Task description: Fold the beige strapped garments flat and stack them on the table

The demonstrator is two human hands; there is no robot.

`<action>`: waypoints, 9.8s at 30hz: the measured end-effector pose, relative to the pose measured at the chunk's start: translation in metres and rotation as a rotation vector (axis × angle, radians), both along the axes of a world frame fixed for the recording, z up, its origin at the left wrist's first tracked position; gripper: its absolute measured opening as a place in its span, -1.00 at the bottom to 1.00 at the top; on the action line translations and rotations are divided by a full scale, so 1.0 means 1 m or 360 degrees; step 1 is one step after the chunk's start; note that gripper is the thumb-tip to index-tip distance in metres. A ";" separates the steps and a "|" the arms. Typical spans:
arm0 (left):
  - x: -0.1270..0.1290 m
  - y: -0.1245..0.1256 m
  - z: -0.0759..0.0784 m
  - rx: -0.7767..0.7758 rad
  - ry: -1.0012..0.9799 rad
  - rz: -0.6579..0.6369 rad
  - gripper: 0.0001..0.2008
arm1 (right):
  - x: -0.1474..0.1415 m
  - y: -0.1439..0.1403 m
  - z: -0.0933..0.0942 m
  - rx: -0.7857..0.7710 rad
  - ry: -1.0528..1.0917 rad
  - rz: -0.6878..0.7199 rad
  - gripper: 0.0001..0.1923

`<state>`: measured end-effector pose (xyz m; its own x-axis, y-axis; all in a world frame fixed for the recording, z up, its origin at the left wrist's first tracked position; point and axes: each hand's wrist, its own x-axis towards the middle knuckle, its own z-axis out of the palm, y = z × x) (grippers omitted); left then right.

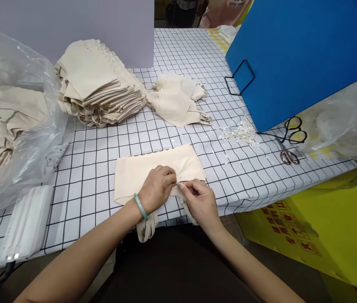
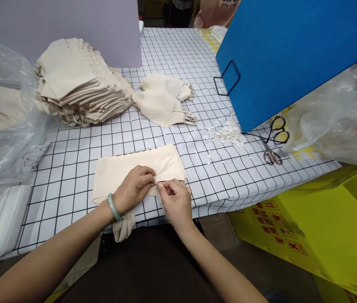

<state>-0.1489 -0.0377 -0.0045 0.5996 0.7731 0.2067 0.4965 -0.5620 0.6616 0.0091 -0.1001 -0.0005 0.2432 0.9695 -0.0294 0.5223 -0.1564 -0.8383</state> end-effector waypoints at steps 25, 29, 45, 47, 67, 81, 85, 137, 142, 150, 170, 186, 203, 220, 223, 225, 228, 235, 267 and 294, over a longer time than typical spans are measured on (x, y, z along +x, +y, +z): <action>0.000 0.006 0.004 0.0117 0.0436 -0.0278 -0.60 | 0.021 -0.012 0.012 0.0303 -0.0782 0.0425 -0.74; 0.003 0.006 0.005 0.0057 0.0585 -0.0278 -0.56 | 0.013 -0.022 0.004 0.0129 -0.0846 0.0397 -0.76; 0.007 0.008 0.005 -0.0040 0.0645 -0.0280 -0.52 | 0.025 -0.024 0.024 -0.0468 -0.0242 0.0381 -0.69; 0.000 0.011 0.008 -0.0087 0.0545 -0.0298 -0.55 | 0.028 -0.023 0.025 -0.0466 -0.0303 0.0422 -0.68; -0.069 -0.001 0.000 0.0103 0.0869 0.0600 -0.43 | -0.028 0.072 -0.015 0.0081 -0.1304 0.0905 -0.29; -0.053 -0.081 0.016 0.0146 0.0360 0.0965 -0.72 | -0.068 0.084 -0.007 0.0115 -0.1112 0.1406 -0.38; -0.045 -0.087 0.015 -0.0091 0.0294 0.1052 -0.80 | -0.064 0.088 -0.001 0.0217 -0.1149 0.1697 -0.40; -0.054 0.025 0.000 0.0350 0.0560 0.0867 -0.48 | 0.010 0.101 -0.016 0.0335 -0.0977 0.1259 -0.37; 0.011 0.137 0.023 0.0271 0.0175 0.0891 -0.65 | 0.025 0.212 0.008 0.0725 -0.0644 0.0787 -0.52; 0.053 0.195 0.023 0.0308 0.0620 0.0602 -0.77 | 0.064 0.413 0.024 0.0369 -0.0560 0.0269 -0.60; 0.027 0.242 0.116 0.0157 0.0139 0.0551 -0.90 | 0.143 0.321 0.187 0.0797 0.0021 0.0788 -0.76; -0.074 0.041 0.180 -0.0018 -0.1296 0.0430 -0.89 | 0.111 0.143 0.171 0.0868 0.0847 0.0611 -0.79; -0.104 -0.024 0.025 -0.1112 -0.0970 0.1248 -0.54 | 0.055 0.073 0.000 -0.0173 0.0581 0.0245 -0.48; -0.104 -0.005 0.016 -0.0754 -0.0668 0.1410 -0.77 | 0.044 0.083 0.000 0.0123 -0.0286 0.0150 -0.64; -0.106 -0.003 0.014 -0.0592 -0.0384 0.1441 -0.82 | 0.043 0.085 -0.010 0.0269 -0.0386 0.0176 -0.65; -0.106 -0.002 0.012 -0.0531 -0.0236 0.1451 -0.83 | 0.043 0.085 -0.014 0.0367 -0.0448 0.0204 -0.66; -0.103 -0.002 0.011 -0.0217 0.0055 0.1447 -0.86 | 0.043 0.081 -0.015 0.0508 -0.0601 0.0240 -0.61; -0.080 -0.009 0.009 0.0061 0.0790 0.0686 -0.51 | 0.042 0.075 -0.014 0.0254 -0.1074 0.0604 -0.42; 0.039 0.033 0.002 -0.0078 0.0874 -0.0078 -0.35 | 0.058 -0.093 0.006 0.0746 -0.0479 0.0639 -0.74; -0.069 -0.007 0.002 0.0118 0.0797 0.0730 -0.44 | 0.010 0.081 -0.015 0.0078 -0.1276 0.1073 -0.36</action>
<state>-0.2181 -0.0451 -0.0021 0.2519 0.9664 0.0520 0.9314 -0.2567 0.2581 0.0193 -0.0190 -0.0157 -0.4170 0.9072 -0.0556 0.8939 0.3983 -0.2056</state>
